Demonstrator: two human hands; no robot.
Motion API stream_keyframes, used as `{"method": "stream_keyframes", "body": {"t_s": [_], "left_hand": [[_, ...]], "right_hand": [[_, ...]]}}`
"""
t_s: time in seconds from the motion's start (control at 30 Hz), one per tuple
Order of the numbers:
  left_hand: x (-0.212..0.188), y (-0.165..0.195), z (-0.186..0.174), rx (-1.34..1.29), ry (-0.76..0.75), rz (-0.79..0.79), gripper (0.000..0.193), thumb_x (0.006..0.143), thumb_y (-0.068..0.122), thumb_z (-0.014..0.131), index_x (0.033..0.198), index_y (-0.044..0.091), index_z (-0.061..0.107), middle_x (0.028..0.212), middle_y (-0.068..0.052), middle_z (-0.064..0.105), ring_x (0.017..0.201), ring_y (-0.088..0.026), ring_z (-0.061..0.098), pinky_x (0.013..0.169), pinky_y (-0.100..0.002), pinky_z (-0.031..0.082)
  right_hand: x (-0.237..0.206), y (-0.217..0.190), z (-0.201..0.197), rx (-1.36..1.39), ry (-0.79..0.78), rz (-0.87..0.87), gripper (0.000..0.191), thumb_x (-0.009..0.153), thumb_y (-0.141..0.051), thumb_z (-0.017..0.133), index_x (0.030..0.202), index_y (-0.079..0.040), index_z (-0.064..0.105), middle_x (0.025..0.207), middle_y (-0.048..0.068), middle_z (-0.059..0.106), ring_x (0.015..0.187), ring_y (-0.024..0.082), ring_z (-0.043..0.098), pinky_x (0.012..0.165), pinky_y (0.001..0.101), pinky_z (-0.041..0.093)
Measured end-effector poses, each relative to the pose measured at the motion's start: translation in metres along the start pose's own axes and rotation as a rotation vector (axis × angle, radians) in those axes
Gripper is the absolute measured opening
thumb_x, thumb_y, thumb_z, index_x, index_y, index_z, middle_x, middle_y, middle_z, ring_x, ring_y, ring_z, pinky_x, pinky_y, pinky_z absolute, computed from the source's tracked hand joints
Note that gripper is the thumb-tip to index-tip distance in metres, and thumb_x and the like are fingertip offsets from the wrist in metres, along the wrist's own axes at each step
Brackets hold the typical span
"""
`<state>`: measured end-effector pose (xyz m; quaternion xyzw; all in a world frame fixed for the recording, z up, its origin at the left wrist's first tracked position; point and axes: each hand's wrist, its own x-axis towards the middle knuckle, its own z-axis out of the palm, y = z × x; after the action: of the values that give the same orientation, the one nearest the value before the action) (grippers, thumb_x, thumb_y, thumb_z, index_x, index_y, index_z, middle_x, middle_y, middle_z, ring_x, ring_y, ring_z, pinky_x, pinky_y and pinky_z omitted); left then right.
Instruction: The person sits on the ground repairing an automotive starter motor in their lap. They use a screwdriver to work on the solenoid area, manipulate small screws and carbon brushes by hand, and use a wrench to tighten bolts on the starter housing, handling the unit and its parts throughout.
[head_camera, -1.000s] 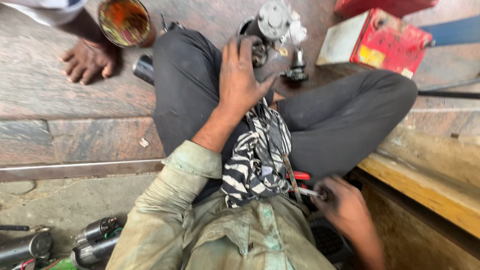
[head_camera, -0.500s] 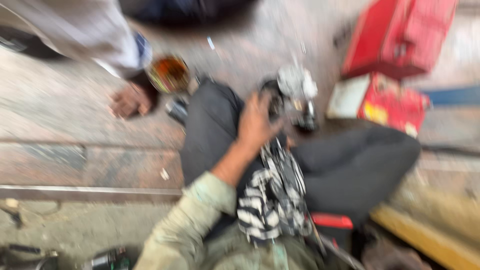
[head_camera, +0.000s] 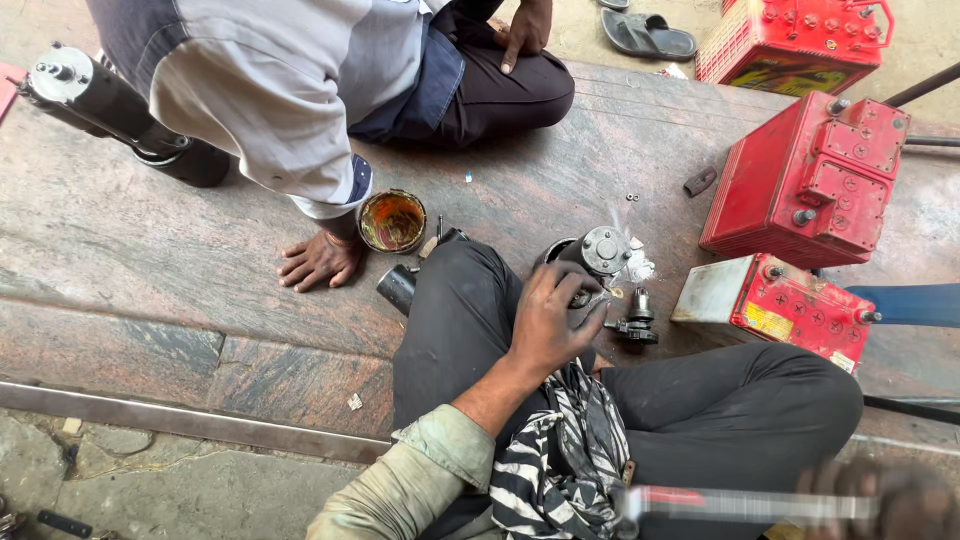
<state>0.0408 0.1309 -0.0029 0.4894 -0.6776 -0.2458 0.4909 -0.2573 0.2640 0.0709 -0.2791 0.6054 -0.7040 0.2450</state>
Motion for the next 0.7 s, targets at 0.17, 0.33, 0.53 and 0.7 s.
{"method": "stream_keyframes", "body": {"t_s": [0.17, 0.33, 0.53, 0.7], "left_hand": [[-0.010, -0.010, 0.010, -0.770, -0.246, -0.354, 0.023, 0.103, 0.021, 0.066, 0.113, 0.002, 0.072, 0.095, -0.008, 0.071, 0.084, -0.016, 0.069, 0.077, -0.030, 0.056], [-0.010, -0.027, 0.028, -1.098, -0.291, -0.383, 0.031, 0.111, 0.024, 0.057, 0.121, -0.003, 0.070, 0.101, -0.006, 0.073, 0.088, -0.013, 0.070, 0.081, -0.029, 0.059], [0.000, -0.038, 0.033, -1.271, -0.348, -0.508, 0.033, 0.108, 0.024, 0.062, 0.122, -0.005, 0.066, 0.096, -0.010, 0.072, 0.081, -0.016, 0.071, 0.076, -0.033, 0.063], [0.002, -0.043, 0.044, -1.268, -0.388, -0.513, 0.031, 0.105, 0.020, 0.066, 0.123, -0.006, 0.063, 0.094, -0.012, 0.072, 0.081, -0.015, 0.070, 0.070, -0.030, 0.061]], "right_hand": [[0.021, 0.031, 0.036, 0.090, 0.127, 0.173, 0.029, 0.103, -0.037, 0.072, 0.107, -0.011, 0.061, 0.088, -0.002, 0.059, 0.082, 0.014, 0.058, 0.070, 0.0306, 0.048], [0.048, 0.073, 0.069, 0.367, -0.293, 0.283, 0.036, 0.114, -0.041, 0.066, 0.102, -0.008, 0.058, 0.075, -0.003, 0.045, 0.068, 0.010, 0.045, 0.064, 0.0274, 0.037], [0.054, 0.095, 0.078, 0.390, -0.299, 0.388, 0.038, 0.116, -0.041, 0.063, 0.101, -0.006, 0.059, 0.072, -0.003, 0.044, 0.066, 0.008, 0.044, 0.066, 0.0271, 0.036], [0.060, 0.099, 0.074, 0.350, -0.257, 0.397, 0.034, 0.115, -0.039, 0.063, 0.104, -0.007, 0.059, 0.074, -0.002, 0.045, 0.067, 0.009, 0.045, 0.066, 0.0278, 0.037]]}}
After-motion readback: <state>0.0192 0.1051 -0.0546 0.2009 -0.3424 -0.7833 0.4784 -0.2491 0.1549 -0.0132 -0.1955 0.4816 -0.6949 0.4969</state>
